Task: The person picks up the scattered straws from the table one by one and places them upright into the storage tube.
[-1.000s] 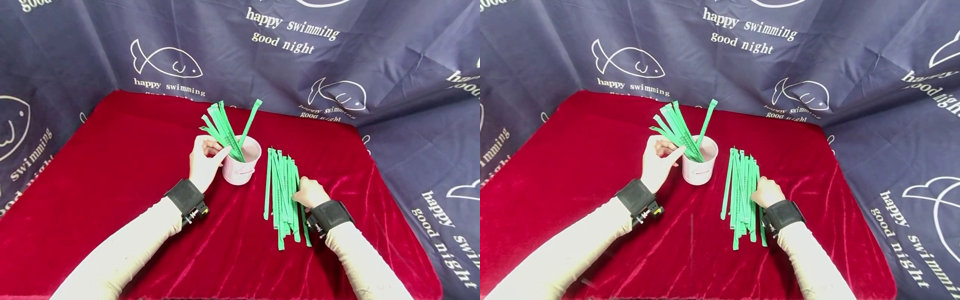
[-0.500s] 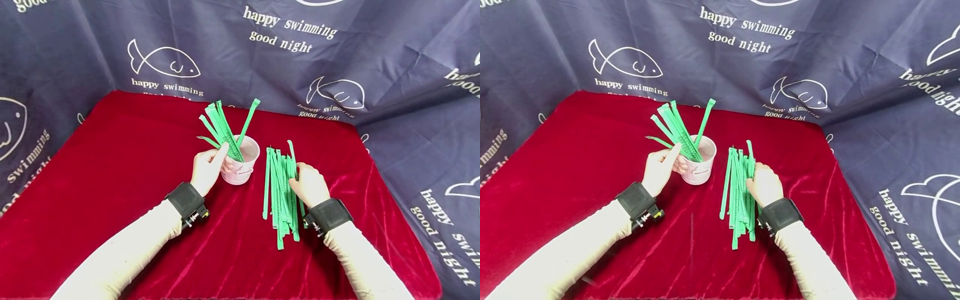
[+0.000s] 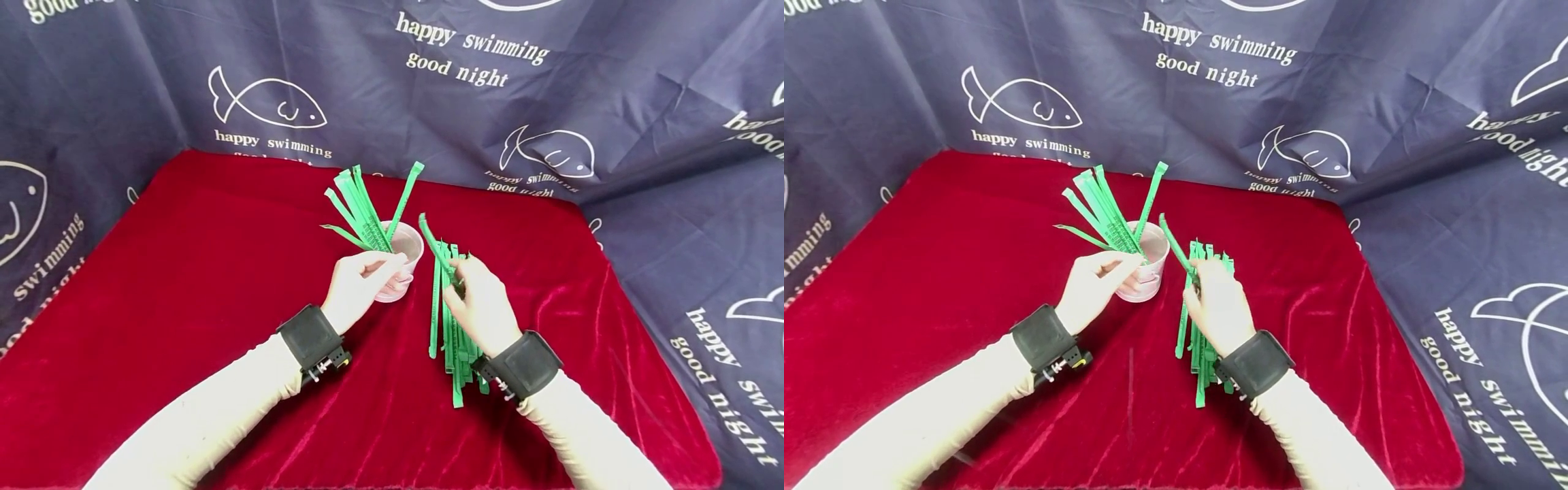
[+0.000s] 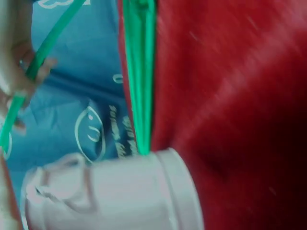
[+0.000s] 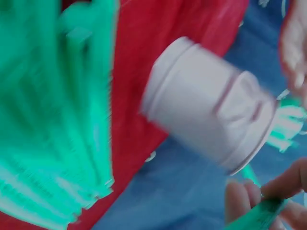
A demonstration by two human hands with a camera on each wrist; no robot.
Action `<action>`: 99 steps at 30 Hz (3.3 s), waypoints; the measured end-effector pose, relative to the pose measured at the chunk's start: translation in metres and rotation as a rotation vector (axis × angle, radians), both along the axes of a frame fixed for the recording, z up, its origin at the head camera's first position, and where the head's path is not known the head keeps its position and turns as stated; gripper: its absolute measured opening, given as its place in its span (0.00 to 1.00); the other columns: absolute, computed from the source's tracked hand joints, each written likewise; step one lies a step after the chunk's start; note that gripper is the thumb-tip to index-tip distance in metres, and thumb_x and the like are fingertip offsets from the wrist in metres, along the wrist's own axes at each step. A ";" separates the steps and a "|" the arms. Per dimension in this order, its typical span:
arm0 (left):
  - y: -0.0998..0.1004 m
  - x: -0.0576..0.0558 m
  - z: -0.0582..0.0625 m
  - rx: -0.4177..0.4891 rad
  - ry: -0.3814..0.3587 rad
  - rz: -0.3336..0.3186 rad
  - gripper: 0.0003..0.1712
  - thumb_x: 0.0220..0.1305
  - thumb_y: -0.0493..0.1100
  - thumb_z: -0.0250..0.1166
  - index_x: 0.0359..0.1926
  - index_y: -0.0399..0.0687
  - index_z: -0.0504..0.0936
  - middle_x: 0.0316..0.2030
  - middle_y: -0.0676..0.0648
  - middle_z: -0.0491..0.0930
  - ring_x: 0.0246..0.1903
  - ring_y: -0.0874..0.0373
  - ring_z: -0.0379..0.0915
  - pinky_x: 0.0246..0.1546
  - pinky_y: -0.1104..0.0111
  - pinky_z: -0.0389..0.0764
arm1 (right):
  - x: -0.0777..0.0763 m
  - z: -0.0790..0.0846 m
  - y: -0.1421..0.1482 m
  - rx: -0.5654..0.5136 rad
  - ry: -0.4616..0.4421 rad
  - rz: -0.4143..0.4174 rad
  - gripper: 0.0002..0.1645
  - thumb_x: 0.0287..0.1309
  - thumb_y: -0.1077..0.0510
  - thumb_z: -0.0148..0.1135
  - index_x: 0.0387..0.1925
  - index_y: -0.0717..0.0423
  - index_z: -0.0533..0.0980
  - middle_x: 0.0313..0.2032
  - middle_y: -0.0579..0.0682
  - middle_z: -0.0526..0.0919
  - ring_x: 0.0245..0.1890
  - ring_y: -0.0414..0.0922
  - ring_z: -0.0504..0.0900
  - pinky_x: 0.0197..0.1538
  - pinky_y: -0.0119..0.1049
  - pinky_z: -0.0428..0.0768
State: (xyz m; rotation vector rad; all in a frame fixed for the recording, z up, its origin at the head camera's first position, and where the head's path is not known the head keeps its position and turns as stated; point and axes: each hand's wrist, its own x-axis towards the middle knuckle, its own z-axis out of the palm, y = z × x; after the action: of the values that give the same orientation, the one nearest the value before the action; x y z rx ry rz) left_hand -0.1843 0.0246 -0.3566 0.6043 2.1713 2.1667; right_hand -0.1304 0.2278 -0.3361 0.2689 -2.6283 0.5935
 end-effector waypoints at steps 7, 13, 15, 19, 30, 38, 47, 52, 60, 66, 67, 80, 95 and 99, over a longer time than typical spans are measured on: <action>0.007 0.007 0.007 0.055 -0.138 -0.137 0.17 0.62 0.35 0.68 0.52 0.35 0.82 0.44 0.33 0.86 0.33 0.52 0.88 0.42 0.53 0.88 | 0.009 0.006 -0.020 -0.039 0.087 0.170 0.18 0.52 0.70 0.70 0.47 0.66 0.81 0.35 0.56 0.81 0.30 0.48 0.81 0.33 0.39 0.82; 0.006 0.007 0.007 0.088 -0.173 -0.120 0.15 0.62 0.34 0.68 0.49 0.33 0.82 0.41 0.33 0.86 0.33 0.52 0.88 0.46 0.44 0.84 | 0.014 0.008 -0.026 -0.068 0.075 0.210 0.19 0.51 0.68 0.72 0.46 0.64 0.81 0.34 0.56 0.81 0.30 0.48 0.82 0.32 0.37 0.83; 0.006 0.008 0.006 0.095 -0.172 -0.125 0.15 0.62 0.34 0.68 0.49 0.32 0.82 0.42 0.32 0.86 0.33 0.54 0.88 0.46 0.43 0.83 | 0.014 0.009 -0.027 -0.076 0.056 0.214 0.19 0.51 0.68 0.72 0.47 0.64 0.81 0.34 0.55 0.81 0.31 0.48 0.82 0.32 0.38 0.83; 0.006 0.009 0.006 0.108 -0.165 -0.130 0.15 0.62 0.32 0.67 0.49 0.30 0.81 0.42 0.30 0.85 0.32 0.58 0.87 0.45 0.46 0.85 | 0.015 0.009 -0.028 -0.097 0.040 0.214 0.19 0.51 0.68 0.72 0.47 0.64 0.81 0.33 0.55 0.82 0.31 0.48 0.81 0.33 0.38 0.84; 0.009 0.011 0.009 0.069 -0.099 -0.041 0.10 0.62 0.37 0.69 0.43 0.37 0.83 0.36 0.39 0.87 0.32 0.52 0.87 0.44 0.49 0.87 | 0.016 0.009 -0.026 -0.164 -0.017 0.221 0.20 0.52 0.64 0.73 0.49 0.63 0.82 0.35 0.55 0.85 0.34 0.47 0.83 0.35 0.42 0.86; 0.004 0.005 0.012 0.154 0.119 0.086 0.10 0.66 0.32 0.63 0.46 0.29 0.79 0.41 0.30 0.85 0.37 0.52 0.87 0.41 0.68 0.87 | 0.013 0.008 -0.020 -0.184 -0.053 0.209 0.18 0.53 0.64 0.73 0.47 0.60 0.83 0.38 0.54 0.88 0.35 0.46 0.83 0.37 0.41 0.88; -0.001 -0.009 0.018 0.514 0.137 0.185 0.06 0.71 0.30 0.54 0.46 0.41 0.68 0.35 0.47 0.86 0.30 0.61 0.85 0.33 0.59 0.89 | 0.004 -0.004 -0.002 -0.141 -0.074 0.136 0.16 0.54 0.62 0.72 0.47 0.58 0.84 0.33 0.51 0.88 0.29 0.43 0.83 0.35 0.40 0.86; -0.007 -0.020 0.021 0.674 0.201 0.272 0.09 0.73 0.29 0.50 0.48 0.44 0.64 0.35 0.49 0.80 0.31 0.59 0.83 0.35 0.64 0.89 | -0.002 -0.011 0.012 -0.142 -0.199 0.041 0.21 0.59 0.59 0.67 0.54 0.57 0.80 0.32 0.53 0.87 0.27 0.47 0.85 0.31 0.37 0.82; -0.015 -0.029 0.018 0.651 0.186 0.339 0.11 0.73 0.32 0.53 0.48 0.48 0.61 0.36 0.49 0.78 0.33 0.59 0.81 0.36 0.67 0.88 | -0.011 -0.017 0.036 -0.048 -0.308 -0.065 0.23 0.59 0.65 0.61 0.58 0.63 0.75 0.35 0.59 0.86 0.29 0.50 0.84 0.31 0.40 0.80; -0.016 -0.029 0.011 0.472 0.174 0.336 0.13 0.69 0.30 0.58 0.47 0.46 0.65 0.35 0.53 0.79 0.33 0.63 0.80 0.32 0.70 0.87 | -0.014 -0.027 0.054 0.055 -0.408 -0.139 0.24 0.54 0.68 0.56 0.55 0.69 0.75 0.31 0.58 0.84 0.34 0.54 0.82 0.41 0.50 0.83; -0.015 -0.029 0.009 0.447 0.171 0.333 0.12 0.68 0.30 0.59 0.47 0.44 0.67 0.36 0.52 0.78 0.33 0.64 0.80 0.31 0.70 0.87 | -0.014 -0.029 0.057 0.060 -0.423 -0.144 0.24 0.52 0.69 0.55 0.54 0.70 0.74 0.31 0.59 0.84 0.34 0.54 0.82 0.41 0.50 0.83; -0.013 -0.030 -0.001 0.166 0.107 0.310 0.14 0.60 0.31 0.69 0.45 0.30 0.77 0.33 0.41 0.80 0.30 0.64 0.78 0.31 0.73 0.87 | -0.018 -0.036 0.067 0.043 -0.648 -0.177 0.25 0.51 0.66 0.56 0.52 0.72 0.71 0.32 0.65 0.84 0.14 0.43 0.80 0.25 0.35 0.78; -0.015 -0.029 -0.001 0.168 0.092 0.270 0.12 0.57 0.28 0.70 0.38 0.29 0.75 0.29 0.36 0.80 0.23 0.66 0.79 0.25 0.70 0.86 | -0.020 -0.028 0.062 -0.167 -0.545 -0.151 0.32 0.54 0.66 0.56 0.61 0.76 0.67 0.39 0.69 0.83 0.18 0.48 0.84 0.28 0.40 0.87; -0.016 -0.029 -0.003 0.153 0.116 0.259 0.08 0.58 0.28 0.69 0.38 0.28 0.79 0.32 0.32 0.82 0.23 0.66 0.79 0.26 0.71 0.86 | -0.018 -0.023 0.054 -0.198 -0.513 -0.141 0.30 0.55 0.66 0.57 0.61 0.74 0.69 0.39 0.67 0.83 0.18 0.48 0.84 0.29 0.37 0.86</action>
State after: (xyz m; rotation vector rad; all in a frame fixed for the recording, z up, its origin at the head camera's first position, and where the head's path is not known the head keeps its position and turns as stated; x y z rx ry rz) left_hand -0.2130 0.0087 -0.3593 0.4888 2.2692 2.5063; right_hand -0.1487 0.2823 -0.3590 -0.1514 -3.0023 0.9728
